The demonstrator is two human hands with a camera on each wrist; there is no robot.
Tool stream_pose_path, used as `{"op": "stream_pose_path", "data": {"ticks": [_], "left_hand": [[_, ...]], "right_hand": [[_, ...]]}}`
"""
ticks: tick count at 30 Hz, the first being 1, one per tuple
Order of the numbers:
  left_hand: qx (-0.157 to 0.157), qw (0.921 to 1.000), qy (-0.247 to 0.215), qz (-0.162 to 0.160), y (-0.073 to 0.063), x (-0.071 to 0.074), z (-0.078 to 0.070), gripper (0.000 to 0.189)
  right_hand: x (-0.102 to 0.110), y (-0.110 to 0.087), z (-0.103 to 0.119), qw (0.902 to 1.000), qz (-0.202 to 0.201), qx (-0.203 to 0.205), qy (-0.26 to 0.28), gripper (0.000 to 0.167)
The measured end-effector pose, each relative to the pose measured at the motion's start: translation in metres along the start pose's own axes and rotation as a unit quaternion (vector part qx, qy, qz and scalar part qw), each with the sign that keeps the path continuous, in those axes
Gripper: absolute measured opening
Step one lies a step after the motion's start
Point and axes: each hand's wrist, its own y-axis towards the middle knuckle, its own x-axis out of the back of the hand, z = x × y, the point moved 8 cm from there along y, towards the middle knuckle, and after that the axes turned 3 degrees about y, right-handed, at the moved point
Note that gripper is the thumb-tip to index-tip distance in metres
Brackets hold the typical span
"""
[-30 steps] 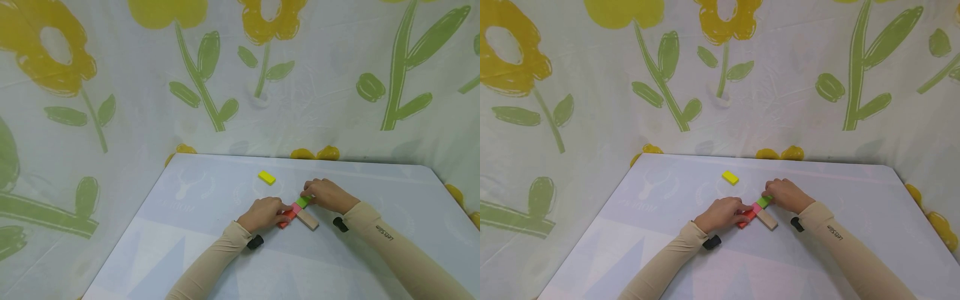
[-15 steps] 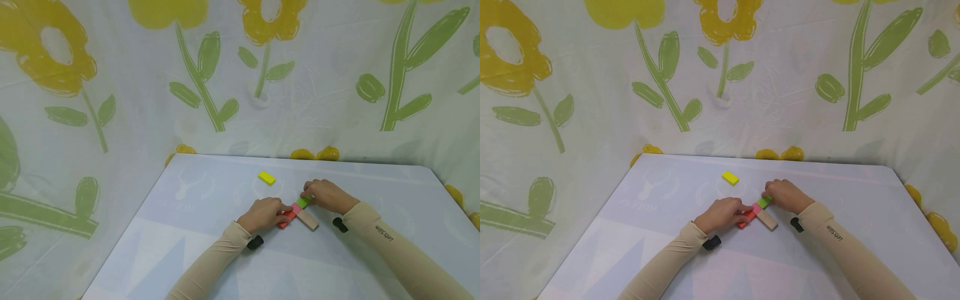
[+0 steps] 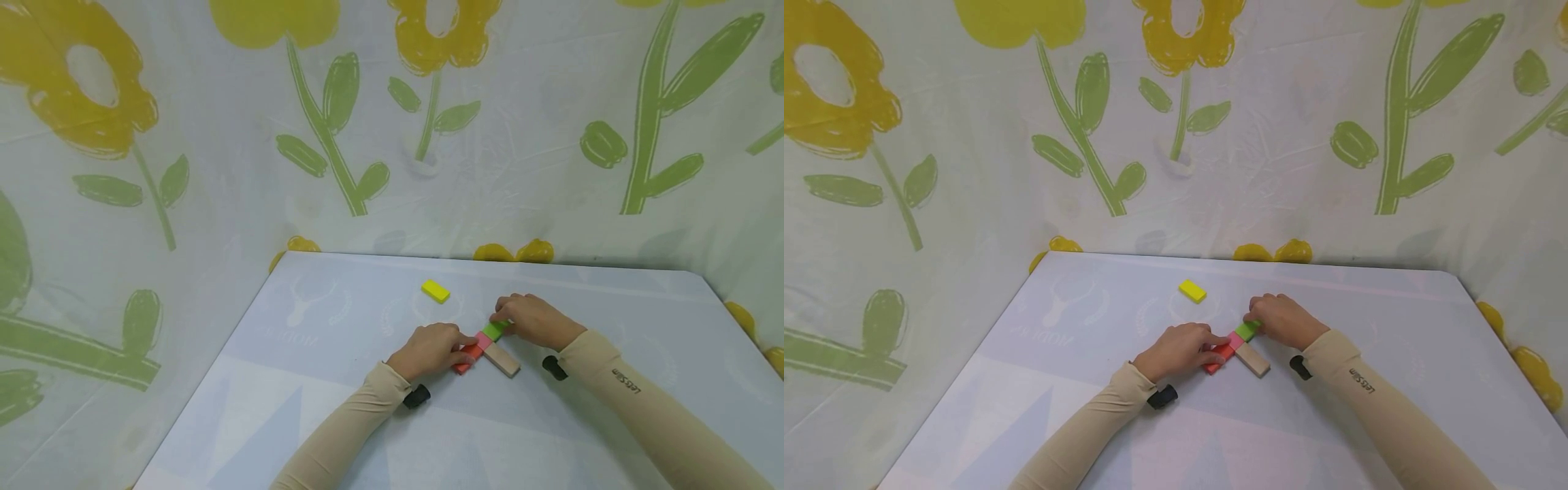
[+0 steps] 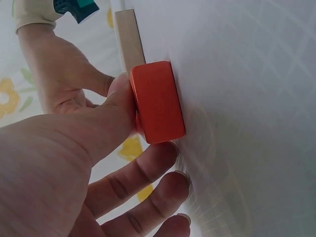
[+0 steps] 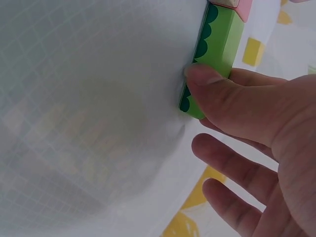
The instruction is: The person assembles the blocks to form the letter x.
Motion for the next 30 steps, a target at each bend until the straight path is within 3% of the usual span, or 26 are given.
{"op": "stream_pose_path", "data": {"ticks": [12, 30], "left_hand": [[0.006, 1.0000, -0.004, 0.005, -0.0012, 0.0010, -0.0007, 0.045], [0.006, 0.9999, 0.009, 0.004, -0.0004, 0.0000, -0.0003, 0.044]], "right_hand": [[-0.0042, -0.0004, -0.0032, 0.9995, 0.005, -0.015, 0.028, 0.034], [0.0023, -0.0037, 0.0013, 0.9990, -0.015, -0.005, 0.042, 0.036]]}}
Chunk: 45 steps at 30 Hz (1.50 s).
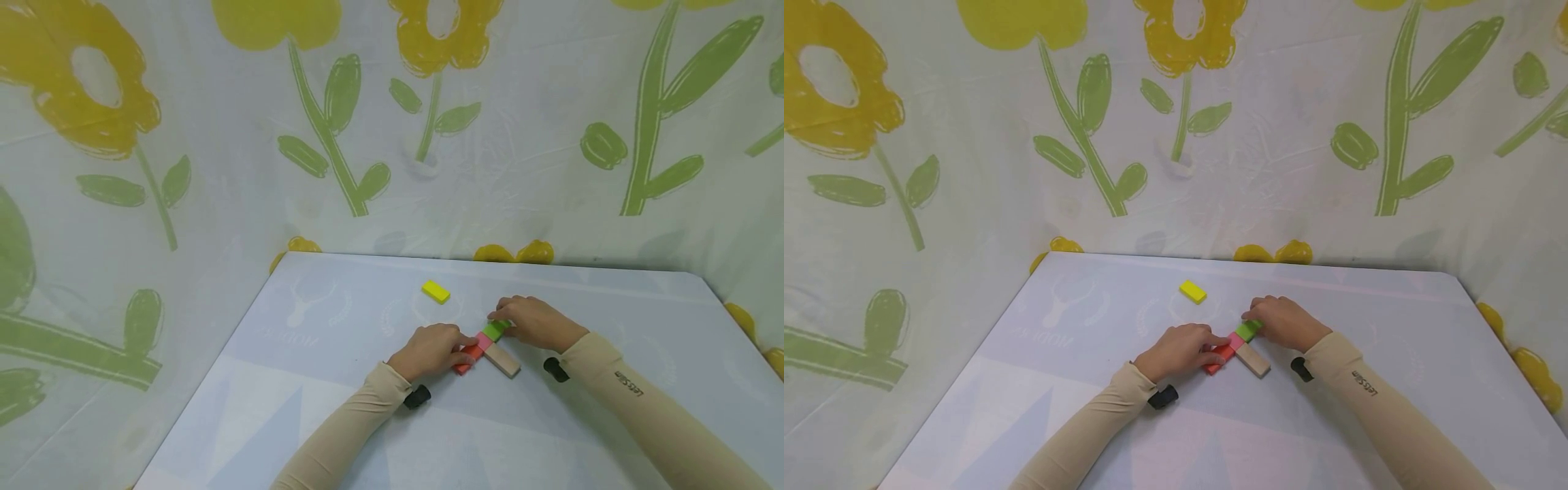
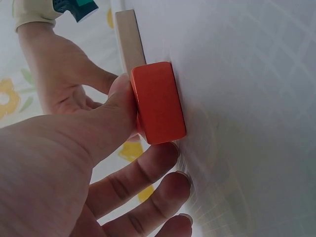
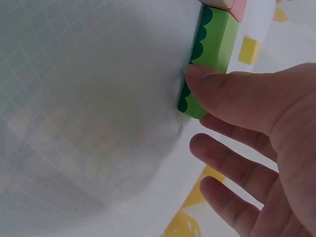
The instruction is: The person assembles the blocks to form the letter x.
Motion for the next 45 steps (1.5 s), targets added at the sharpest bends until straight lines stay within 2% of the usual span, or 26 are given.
{"op": "stream_pose_path", "data": {"ticks": [7, 14, 26, 45], "left_hand": [[0.004, 0.9999, -0.007, 0.006, 0.000, -0.001, 0.001, 0.045], [-0.006, 1.0000, -0.007, -0.001, 0.000, 0.000, -0.001, 0.045], [-0.001, 1.0000, -0.008, 0.004, 0.002, 0.000, 0.000, 0.046], [0.003, 0.9999, -0.013, 0.007, 0.002, -0.001, 0.001, 0.046]], "right_hand": [[0.001, -0.001, -0.003, 0.9999, 0.005, -0.013, 0.007, 0.039], [0.003, -0.005, -0.005, 0.9996, 0.002, -0.024, 0.014, 0.037], [0.013, -0.015, 0.001, 0.9986, -0.033, -0.027, 0.031, 0.036], [0.006, -0.025, 0.001, 0.9956, -0.065, -0.042, 0.054, 0.039]]}}
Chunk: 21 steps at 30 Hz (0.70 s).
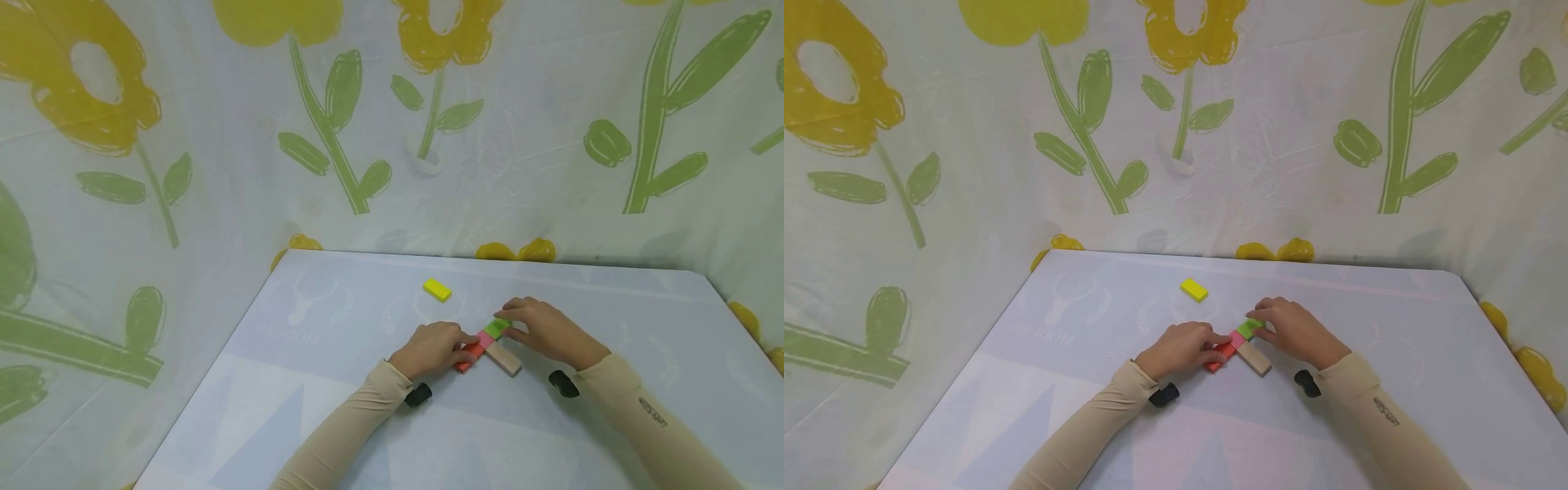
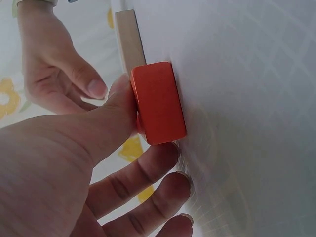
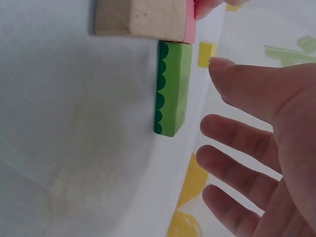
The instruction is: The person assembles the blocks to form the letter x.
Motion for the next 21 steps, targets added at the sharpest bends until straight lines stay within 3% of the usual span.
{"op": "stream_pose_path", "data": {"ticks": [12, 21], "left_hand": [[-0.001, 1.0000, 0.008, -0.002, -0.001, 0.000, 0.000, 0.045], [0.004, 1.0000, 0.007, -0.002, -0.001, 0.000, -0.001, 0.045]], "right_hand": [[-0.001, -0.011, 0.001, 0.9990, -0.034, 0.000, 0.029, 0.038], [-0.008, -0.019, 0.002, 0.9976, -0.042, -0.024, 0.050, 0.041]]}}
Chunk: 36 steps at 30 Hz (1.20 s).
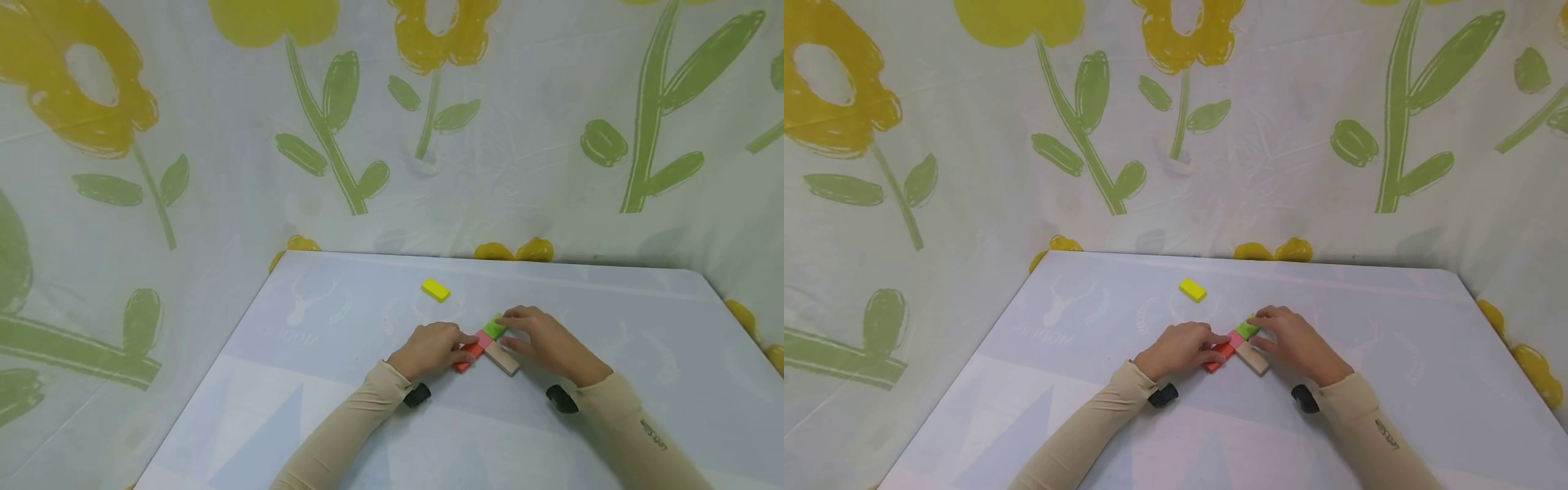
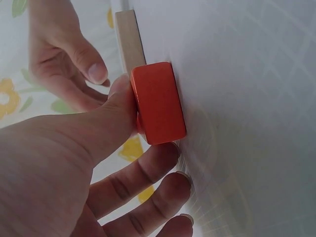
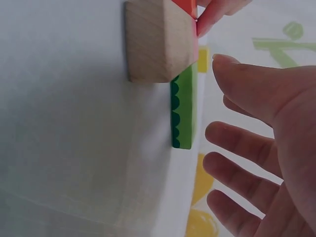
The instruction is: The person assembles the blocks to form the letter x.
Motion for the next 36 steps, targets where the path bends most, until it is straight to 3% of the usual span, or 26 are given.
{"op": "stream_pose_path", "data": {"ticks": [14, 36], "left_hand": [[0.005, 1.0000, -0.002, 0.002, 0.001, 0.001, 0.001, 0.045], [-0.006, 0.9999, -0.006, -0.006, -0.001, 0.001, -0.001, 0.046]], "right_hand": [[-0.001, -0.007, 0.007, 0.9988, -0.040, 0.027, 0.002, 0.043], [-0.010, -0.013, 0.006, 0.9995, -0.022, 0.018, -0.013, 0.044]]}}
